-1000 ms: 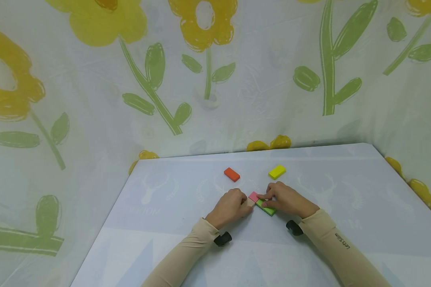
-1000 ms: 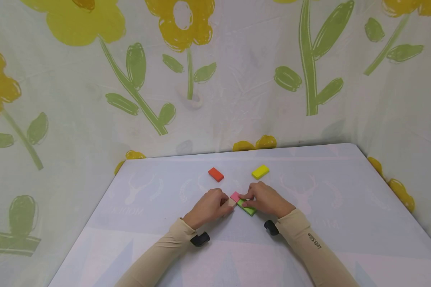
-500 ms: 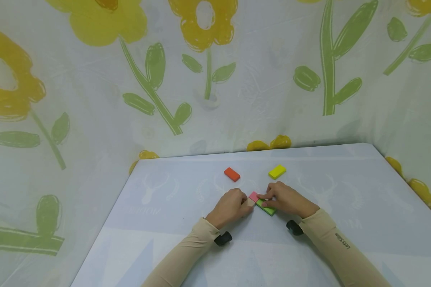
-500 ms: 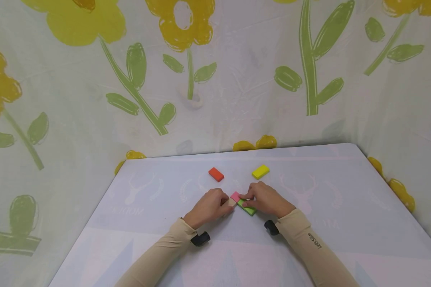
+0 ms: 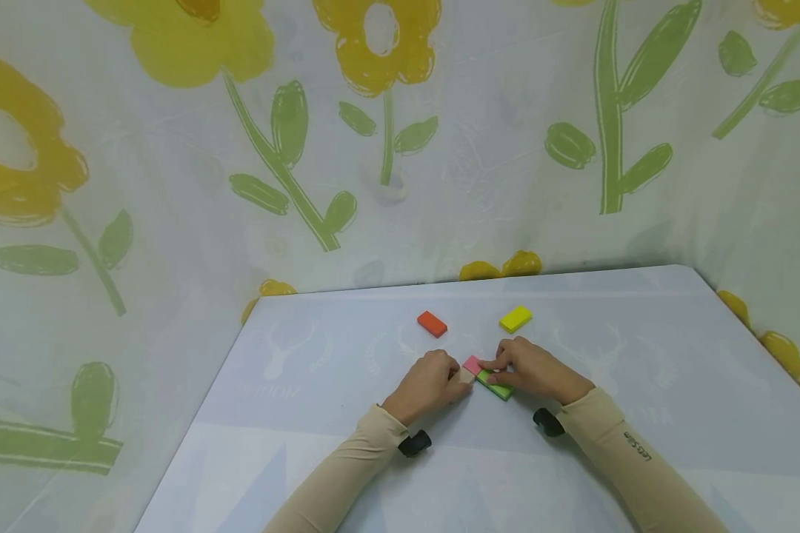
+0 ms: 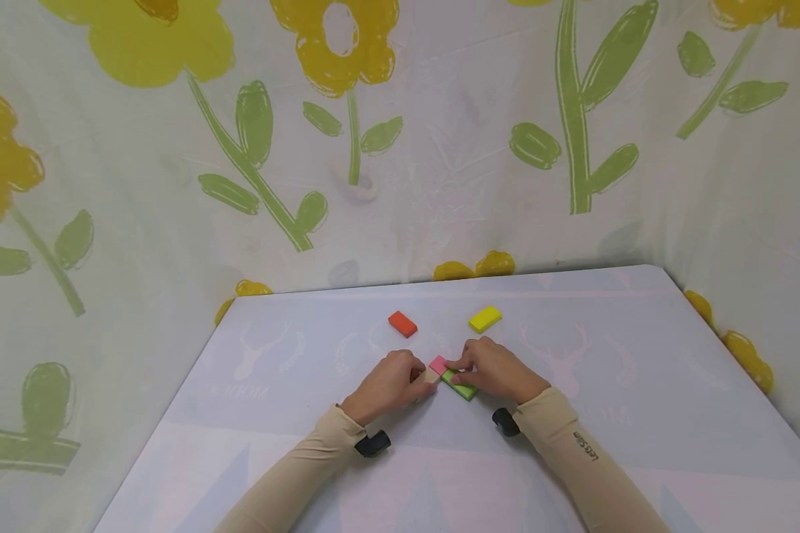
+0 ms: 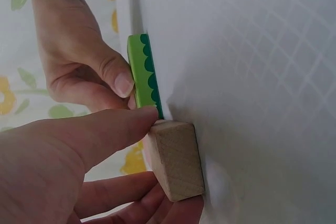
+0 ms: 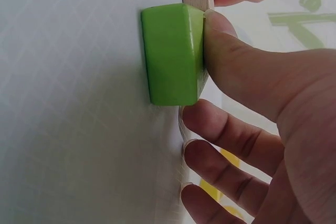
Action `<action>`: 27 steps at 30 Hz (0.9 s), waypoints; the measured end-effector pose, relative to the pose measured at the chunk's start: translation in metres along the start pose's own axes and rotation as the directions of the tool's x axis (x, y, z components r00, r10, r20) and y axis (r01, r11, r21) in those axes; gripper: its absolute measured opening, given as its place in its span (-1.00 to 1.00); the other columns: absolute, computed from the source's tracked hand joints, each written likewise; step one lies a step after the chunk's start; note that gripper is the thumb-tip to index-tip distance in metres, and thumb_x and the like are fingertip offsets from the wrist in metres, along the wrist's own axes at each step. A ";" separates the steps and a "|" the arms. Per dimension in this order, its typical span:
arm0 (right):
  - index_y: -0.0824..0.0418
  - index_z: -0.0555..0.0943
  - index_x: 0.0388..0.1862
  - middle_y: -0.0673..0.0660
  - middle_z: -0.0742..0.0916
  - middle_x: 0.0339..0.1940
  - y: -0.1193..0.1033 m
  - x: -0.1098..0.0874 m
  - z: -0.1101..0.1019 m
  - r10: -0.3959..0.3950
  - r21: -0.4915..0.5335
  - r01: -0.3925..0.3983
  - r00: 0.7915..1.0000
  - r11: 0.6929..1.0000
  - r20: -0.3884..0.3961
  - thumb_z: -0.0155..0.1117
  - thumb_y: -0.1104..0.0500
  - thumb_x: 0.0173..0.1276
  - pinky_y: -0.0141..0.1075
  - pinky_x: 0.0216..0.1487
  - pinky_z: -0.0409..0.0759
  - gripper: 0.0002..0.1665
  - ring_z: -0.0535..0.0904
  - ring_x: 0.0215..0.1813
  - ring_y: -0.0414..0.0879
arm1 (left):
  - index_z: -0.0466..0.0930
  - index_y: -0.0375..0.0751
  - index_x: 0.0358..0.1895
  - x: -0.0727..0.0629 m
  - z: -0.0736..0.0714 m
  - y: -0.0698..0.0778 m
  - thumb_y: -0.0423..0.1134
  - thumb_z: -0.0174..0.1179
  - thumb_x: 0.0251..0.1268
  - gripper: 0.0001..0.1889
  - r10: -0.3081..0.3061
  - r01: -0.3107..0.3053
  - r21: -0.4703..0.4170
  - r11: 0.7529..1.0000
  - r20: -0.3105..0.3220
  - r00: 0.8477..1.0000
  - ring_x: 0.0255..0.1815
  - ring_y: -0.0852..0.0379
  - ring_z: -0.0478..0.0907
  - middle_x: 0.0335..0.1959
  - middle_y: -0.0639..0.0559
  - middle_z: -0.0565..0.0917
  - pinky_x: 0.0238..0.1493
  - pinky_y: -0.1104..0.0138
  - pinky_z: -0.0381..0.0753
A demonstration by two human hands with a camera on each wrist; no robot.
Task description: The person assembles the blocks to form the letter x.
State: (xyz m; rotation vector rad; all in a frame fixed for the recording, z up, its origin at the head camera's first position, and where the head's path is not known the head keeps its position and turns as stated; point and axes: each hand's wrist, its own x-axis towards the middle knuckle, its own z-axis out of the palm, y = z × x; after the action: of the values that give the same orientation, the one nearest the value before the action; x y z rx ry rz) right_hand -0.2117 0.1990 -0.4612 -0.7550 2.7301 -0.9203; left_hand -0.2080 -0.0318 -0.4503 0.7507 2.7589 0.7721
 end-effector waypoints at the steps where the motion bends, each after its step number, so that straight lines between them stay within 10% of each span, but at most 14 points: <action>1: 0.24 0.76 0.08 0.01 0.70 -0.33 0.000 0.000 0.000 0.009 -0.001 -0.009 1.000 1.000 0.000 0.54 0.10 0.27 -0.45 -0.37 0.41 -0.57 0.43 -0.37 -0.25 | 0.72 -0.21 -0.45 0.000 0.000 0.000 -0.17 0.43 0.28 -0.78 0.000 0.000 0.000 1.000 -0.001 1.000 -0.62 0.33 0.24 -0.63 0.20 0.30 -0.58 0.47 0.14; 27: 0.21 0.76 0.10 -0.01 0.69 -0.32 0.000 0.001 0.001 0.045 -0.012 -0.045 0.999 0.999 0.006 0.55 0.09 0.27 -0.45 -0.35 0.43 -0.56 0.44 -0.35 -0.21 | 0.76 -0.21 0.11 -0.001 -0.014 -0.004 0.02 0.40 0.32 -0.56 -0.039 0.038 0.106 0.994 0.004 0.999 -0.28 0.24 0.56 -0.16 0.02 0.74 -0.31 0.43 0.56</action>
State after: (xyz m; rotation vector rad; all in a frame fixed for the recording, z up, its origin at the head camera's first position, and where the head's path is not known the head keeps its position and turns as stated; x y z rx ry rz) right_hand -0.2119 0.1978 -0.4619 -0.6948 2.7378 -0.8914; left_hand -0.2128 -0.0410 -0.4403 0.7153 2.8182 0.6190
